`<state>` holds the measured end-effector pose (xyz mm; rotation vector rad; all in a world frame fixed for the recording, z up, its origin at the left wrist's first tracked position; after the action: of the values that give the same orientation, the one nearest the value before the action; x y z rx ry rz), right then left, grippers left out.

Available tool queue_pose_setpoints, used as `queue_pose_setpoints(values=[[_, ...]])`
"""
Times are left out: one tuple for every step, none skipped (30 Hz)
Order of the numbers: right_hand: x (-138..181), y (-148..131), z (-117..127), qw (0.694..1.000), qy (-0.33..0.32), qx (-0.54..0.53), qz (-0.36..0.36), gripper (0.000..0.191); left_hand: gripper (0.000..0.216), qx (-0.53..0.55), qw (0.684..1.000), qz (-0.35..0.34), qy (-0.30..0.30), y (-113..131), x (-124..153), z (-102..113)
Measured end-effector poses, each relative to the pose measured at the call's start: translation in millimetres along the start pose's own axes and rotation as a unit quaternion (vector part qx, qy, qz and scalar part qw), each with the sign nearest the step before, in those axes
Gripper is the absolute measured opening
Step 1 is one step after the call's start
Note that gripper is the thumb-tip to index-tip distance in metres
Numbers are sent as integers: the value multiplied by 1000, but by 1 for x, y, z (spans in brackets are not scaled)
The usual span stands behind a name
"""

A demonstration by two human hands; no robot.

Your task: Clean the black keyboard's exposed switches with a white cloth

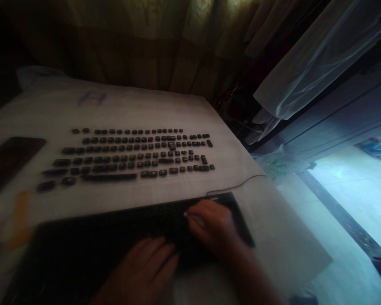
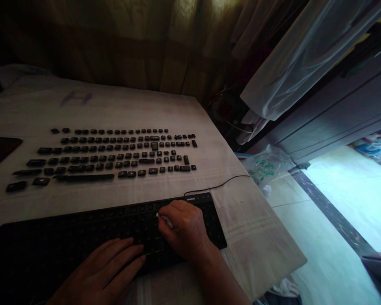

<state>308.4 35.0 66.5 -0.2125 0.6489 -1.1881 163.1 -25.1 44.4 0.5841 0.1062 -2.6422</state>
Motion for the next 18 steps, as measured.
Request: queue_pose_setpoints(values=[[0, 0, 1, 1000, 1, -2, -3, 17, 40, -2, 1000, -10, -10, 0, -1, 1], [0, 1, 2, 1000, 1, -4, -8, 17, 40, -3, 1000, -13, -12, 0, -2, 3], [0, 3, 4, 1000, 2, -4, -13, 17, 39, 0, 1000, -15, -14, 1, -3, 3], [0, 5, 5, 1000, 3, -1, -18, 16, 39, 5, 1000, -15, -11, 2, -3, 2], [0, 7, 8, 1000, 5, 1, -23, 16, 39, 12, 1000, -7, 0, 1, -2, 1], [1, 9, 10, 1000, 8, 3, -29, 16, 39, 19, 1000, 6, 17, 1, -1, 1], [2, 12, 13, 999, 13, 3, -36, 15, 39, 26, 999, 19, 38, 0, 1, 0], [3, 15, 16, 999, 17, 1, -44, 15, 39, 33, 997, 31, 56, 0, 3, -1], [4, 18, 18, 998, 22, -1, -50, 15, 39, 38, 996, 39, 65, 0, 5, -3], [5, 21, 20, 998, 27, -4, -56, 14, 39, 42, 996, 44, 70, 0, 7, -5], [6, 23, 22, 998, 30, -6, -59, 14, 38, 46, 996, 43, 69, 1, 8, -8], [6, 24, 22, 998, 30, -6, -59, 14, 38, 50, 996, 42, 67, 2, 9, -9], [6, 24, 22, 998, 27, -6, -58, 14, 37, 52, 996, 41, 65, 2, 10, -10], [6, 24, 21, 998, 23, -6, -56, 14, 36, 50, 996, 40, 58, 2, 10, -11], [6, 24, 19, 998, 19, -5, -54, 14, 34, 47, 997, 40, 51, 2, 9, -11], [5, 24, 18, 998, 16, -5, -52, 14, 32, 41, 997, 44, 44, 1, 8, -11], [5, 23, 17, 999, 15, -5, -50, 14, 30, 33, 997, 52, 40, -1, 7, -10], [5, 23, 17, 999, 16, -5, -47, 14, 29, 23, 998, 57, 34, -3, 6, -9]])
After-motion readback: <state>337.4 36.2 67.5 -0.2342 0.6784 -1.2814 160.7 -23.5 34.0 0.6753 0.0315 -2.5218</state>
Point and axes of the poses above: each hand's wrist, its own x-axis away from the middle knuckle, its own z-axis out of the back of the hand, y = z × x, the point moved 10 cm from there along -x, towards the middle knuckle, and after that the axes turned 5 degrees about -y, right-handed, at the moved point
